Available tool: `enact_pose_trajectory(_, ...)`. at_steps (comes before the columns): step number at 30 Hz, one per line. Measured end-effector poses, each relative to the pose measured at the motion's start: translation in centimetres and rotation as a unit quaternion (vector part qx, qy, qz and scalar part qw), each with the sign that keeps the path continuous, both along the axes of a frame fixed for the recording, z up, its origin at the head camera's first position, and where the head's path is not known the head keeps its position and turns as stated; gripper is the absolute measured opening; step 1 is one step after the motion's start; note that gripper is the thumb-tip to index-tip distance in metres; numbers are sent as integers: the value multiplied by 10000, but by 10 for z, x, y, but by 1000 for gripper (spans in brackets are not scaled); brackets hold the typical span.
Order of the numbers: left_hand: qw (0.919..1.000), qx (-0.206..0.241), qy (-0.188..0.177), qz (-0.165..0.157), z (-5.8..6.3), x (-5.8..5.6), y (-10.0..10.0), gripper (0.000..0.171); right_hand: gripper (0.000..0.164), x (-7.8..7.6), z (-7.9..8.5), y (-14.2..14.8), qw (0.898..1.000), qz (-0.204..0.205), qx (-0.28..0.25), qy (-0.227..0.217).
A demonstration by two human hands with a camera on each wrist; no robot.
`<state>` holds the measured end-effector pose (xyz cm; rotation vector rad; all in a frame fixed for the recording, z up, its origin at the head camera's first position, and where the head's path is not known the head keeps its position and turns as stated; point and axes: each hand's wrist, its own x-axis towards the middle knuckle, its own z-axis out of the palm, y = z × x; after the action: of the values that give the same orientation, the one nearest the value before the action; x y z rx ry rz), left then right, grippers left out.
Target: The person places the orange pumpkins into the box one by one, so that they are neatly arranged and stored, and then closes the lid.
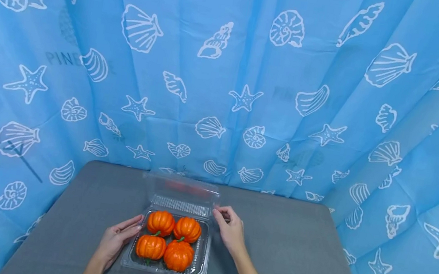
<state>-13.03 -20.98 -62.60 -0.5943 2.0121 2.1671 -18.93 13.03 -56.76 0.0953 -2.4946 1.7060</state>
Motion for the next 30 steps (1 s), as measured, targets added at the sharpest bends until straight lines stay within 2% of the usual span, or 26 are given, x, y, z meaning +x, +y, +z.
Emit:
enact_pose_trajectory(7, 10000, -36, -3, -45, 1, 1, -1, 71, 15, 7, -4, 7, 9993, 265, 264, 50)
enact_pose_trajectory(14, 9997, 208, 131, 8, 3, 1, -1, 64, 6, 13, -5, 14, 9958, 628, 619, 265)
enact_pose_trajectory(21, 9995, 309, 113, -29, 5, 4, -3, 66, 17, 23, -9, 20, 9917, 934, 836, 280)
enact_pose_trajectory(25, 9992, 330, 202, -27, 6, 6, -4, 65, 21, 29, -13, 22, 9910, 947, 899, 289)
enact_pose_trajectory(30, 9992, 357, 189, 28, 7, 7, -3, 74, 27, 35, -19, 24, 9906, 939, 936, 340)
